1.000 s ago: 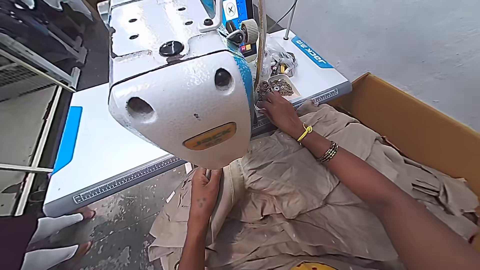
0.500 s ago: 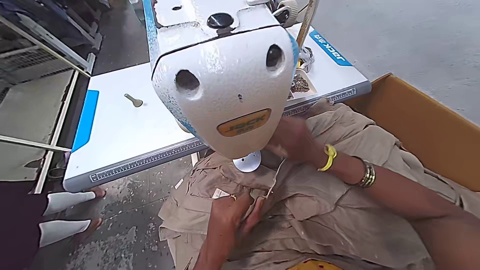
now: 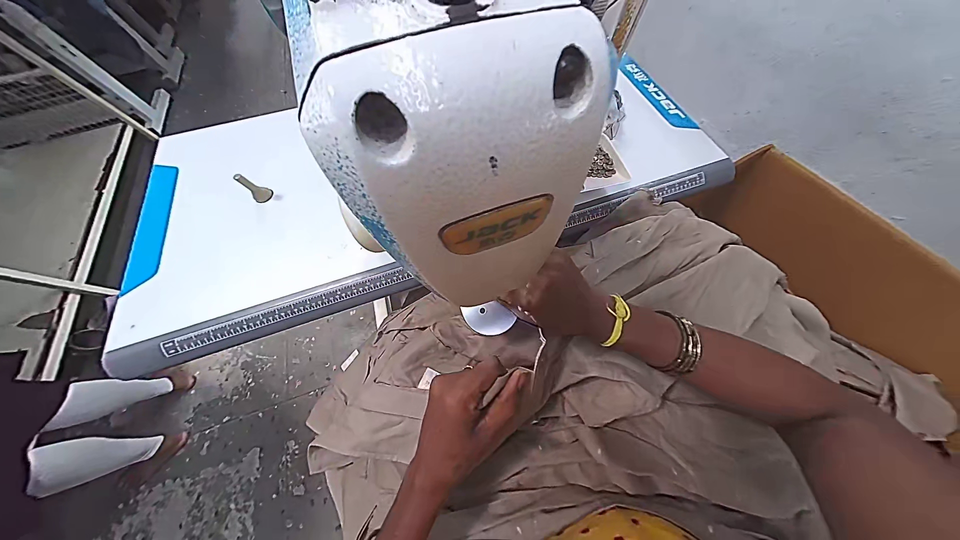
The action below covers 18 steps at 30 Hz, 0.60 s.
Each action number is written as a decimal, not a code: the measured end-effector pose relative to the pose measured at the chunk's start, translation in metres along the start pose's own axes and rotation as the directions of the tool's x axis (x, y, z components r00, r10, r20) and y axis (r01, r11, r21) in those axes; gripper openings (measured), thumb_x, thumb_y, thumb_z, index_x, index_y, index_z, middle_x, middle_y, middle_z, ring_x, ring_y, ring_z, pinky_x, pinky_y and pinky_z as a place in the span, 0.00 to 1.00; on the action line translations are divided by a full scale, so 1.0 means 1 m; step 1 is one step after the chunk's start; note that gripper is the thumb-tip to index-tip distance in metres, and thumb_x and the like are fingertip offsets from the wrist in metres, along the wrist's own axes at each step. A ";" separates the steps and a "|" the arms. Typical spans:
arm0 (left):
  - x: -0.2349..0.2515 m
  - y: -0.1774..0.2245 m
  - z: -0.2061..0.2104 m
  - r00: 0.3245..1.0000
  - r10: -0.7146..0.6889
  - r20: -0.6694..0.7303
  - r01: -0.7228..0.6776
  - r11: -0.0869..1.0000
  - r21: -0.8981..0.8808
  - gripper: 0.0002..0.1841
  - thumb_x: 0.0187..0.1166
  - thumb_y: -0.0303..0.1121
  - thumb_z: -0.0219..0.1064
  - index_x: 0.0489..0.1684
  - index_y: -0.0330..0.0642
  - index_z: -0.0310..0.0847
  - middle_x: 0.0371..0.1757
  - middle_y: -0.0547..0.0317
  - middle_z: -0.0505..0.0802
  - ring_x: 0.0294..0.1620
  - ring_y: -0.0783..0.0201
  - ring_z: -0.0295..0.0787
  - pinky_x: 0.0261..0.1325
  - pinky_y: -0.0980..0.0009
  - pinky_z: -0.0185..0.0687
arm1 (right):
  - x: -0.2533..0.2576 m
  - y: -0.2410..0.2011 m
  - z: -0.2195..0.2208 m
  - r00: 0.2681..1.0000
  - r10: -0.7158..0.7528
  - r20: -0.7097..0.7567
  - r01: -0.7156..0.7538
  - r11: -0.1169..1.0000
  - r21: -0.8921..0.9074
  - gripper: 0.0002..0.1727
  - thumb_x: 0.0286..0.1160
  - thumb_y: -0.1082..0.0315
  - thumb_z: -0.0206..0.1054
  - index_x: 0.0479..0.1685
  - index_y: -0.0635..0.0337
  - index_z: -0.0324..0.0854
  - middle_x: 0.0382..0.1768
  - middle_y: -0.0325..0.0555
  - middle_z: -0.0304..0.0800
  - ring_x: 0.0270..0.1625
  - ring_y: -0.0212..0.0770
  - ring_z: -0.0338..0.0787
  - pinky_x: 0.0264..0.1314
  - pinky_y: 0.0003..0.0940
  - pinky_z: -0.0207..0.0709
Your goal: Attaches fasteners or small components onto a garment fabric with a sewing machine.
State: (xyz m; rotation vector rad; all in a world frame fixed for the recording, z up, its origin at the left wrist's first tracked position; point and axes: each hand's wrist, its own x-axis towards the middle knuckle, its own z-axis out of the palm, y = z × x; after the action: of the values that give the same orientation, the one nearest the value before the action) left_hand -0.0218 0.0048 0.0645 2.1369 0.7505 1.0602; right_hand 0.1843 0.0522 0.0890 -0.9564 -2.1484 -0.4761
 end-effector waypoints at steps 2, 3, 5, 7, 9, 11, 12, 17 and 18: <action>-0.004 0.003 -0.001 0.999 -0.011 -0.037 0.011 1.000 0.003 0.17 0.81 0.39 0.64 0.23 0.37 0.79 0.14 0.61 0.80 0.17 0.82 0.73 0.23 0.88 0.67 | -0.002 -0.005 -0.004 0.992 0.113 0.062 -0.122 0.979 0.162 0.11 0.75 0.67 0.67 0.26 0.57 0.90 0.26 0.42 0.91 0.37 0.40 0.91 0.40 0.30 0.80; -0.005 0.003 -0.008 0.997 -0.034 -0.063 0.034 0.999 0.006 0.16 0.82 0.40 0.64 0.27 0.36 0.82 0.18 0.60 0.84 0.20 0.83 0.77 0.27 0.88 0.72 | -0.003 -0.008 -0.012 0.972 0.165 0.167 -0.212 0.922 0.324 0.15 0.82 0.61 0.63 0.31 0.59 0.88 0.29 0.43 0.91 0.39 0.38 0.89 0.45 0.30 0.79; -0.006 -0.001 -0.035 0.985 -0.111 -0.132 0.124 0.988 0.089 0.19 0.84 0.44 0.65 0.35 0.34 0.86 0.26 0.58 0.90 0.28 0.83 0.83 0.37 0.87 0.78 | -0.006 -0.010 -0.030 0.902 0.164 0.399 -0.374 0.758 0.534 0.19 0.87 0.53 0.60 0.44 0.63 0.81 0.33 0.46 0.87 0.41 0.39 0.86 0.55 0.37 0.73; -0.006 -0.018 -0.071 0.966 -0.165 -0.199 0.211 0.948 0.237 0.22 0.83 0.47 0.66 0.38 0.31 0.86 0.30 0.57 0.92 0.31 0.84 0.84 0.39 0.86 0.78 | -0.012 -0.001 -0.037 0.843 0.270 0.466 -0.496 0.728 0.474 0.17 0.82 0.55 0.66 0.45 0.63 0.82 0.31 0.44 0.88 0.36 0.39 0.86 0.47 0.41 0.75; -0.010 -0.041 -0.097 0.950 -0.214 -0.227 0.288 0.882 0.373 0.23 0.82 0.49 0.65 0.39 0.32 0.87 0.29 0.56 0.91 0.28 0.82 0.83 0.34 0.83 0.76 | -0.013 0.009 -0.036 0.732 0.437 0.522 -0.651 0.675 0.347 0.14 0.80 0.55 0.68 0.45 0.58 0.80 0.26 0.36 0.82 0.29 0.31 0.81 0.35 0.33 0.74; -0.014 -0.058 -0.104 0.941 -0.247 -0.230 0.329 0.828 0.455 0.24 0.81 0.51 0.64 0.40 0.33 0.87 0.27 0.53 0.90 0.24 0.74 0.83 0.30 0.74 0.75 | -0.005 0.010 -0.024 0.650 0.529 0.546 -0.743 0.596 0.306 0.17 0.73 0.52 0.74 0.43 0.56 0.80 0.26 0.37 0.82 0.30 0.34 0.83 0.33 0.36 0.75; -0.017 -0.061 -0.104 0.940 -0.251 -0.233 0.335 0.813 0.477 0.24 0.81 0.51 0.64 0.40 0.33 0.87 0.25 0.51 0.90 0.23 0.71 0.83 0.29 0.71 0.75 | 0.001 0.008 -0.018 0.608 0.555 0.567 -0.778 0.559 0.287 0.20 0.70 0.51 0.77 0.43 0.58 0.82 0.27 0.40 0.83 0.33 0.37 0.84 0.36 0.41 0.75; -0.027 -0.065 -0.095 0.925 -0.263 -0.275 0.370 0.792 0.486 0.24 0.81 0.50 0.64 0.39 0.32 0.87 0.24 0.51 0.89 0.21 0.70 0.82 0.28 0.71 0.73 | 0.010 0.004 -0.016 0.555 0.557 0.618 -0.821 0.486 0.300 0.19 0.69 0.55 0.79 0.45 0.60 0.81 0.28 0.37 0.82 0.32 0.31 0.80 0.38 0.33 0.73; -0.025 -0.065 -0.093 0.925 -0.257 -0.279 0.367 0.792 0.488 0.24 0.81 0.50 0.64 0.39 0.32 0.87 0.25 0.51 0.90 0.22 0.70 0.82 0.28 0.70 0.74 | 0.007 0.009 -0.019 0.583 0.524 0.621 -0.802 0.495 0.335 0.17 0.70 0.57 0.78 0.46 0.58 0.80 0.26 0.33 0.81 0.31 0.24 0.79 0.37 0.25 0.73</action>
State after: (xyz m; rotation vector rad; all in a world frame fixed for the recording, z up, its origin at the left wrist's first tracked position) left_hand -0.1251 0.0551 0.0487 2.2433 1.6019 0.9651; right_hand 0.1966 0.0507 0.1076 -1.5145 -1.8232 0.8759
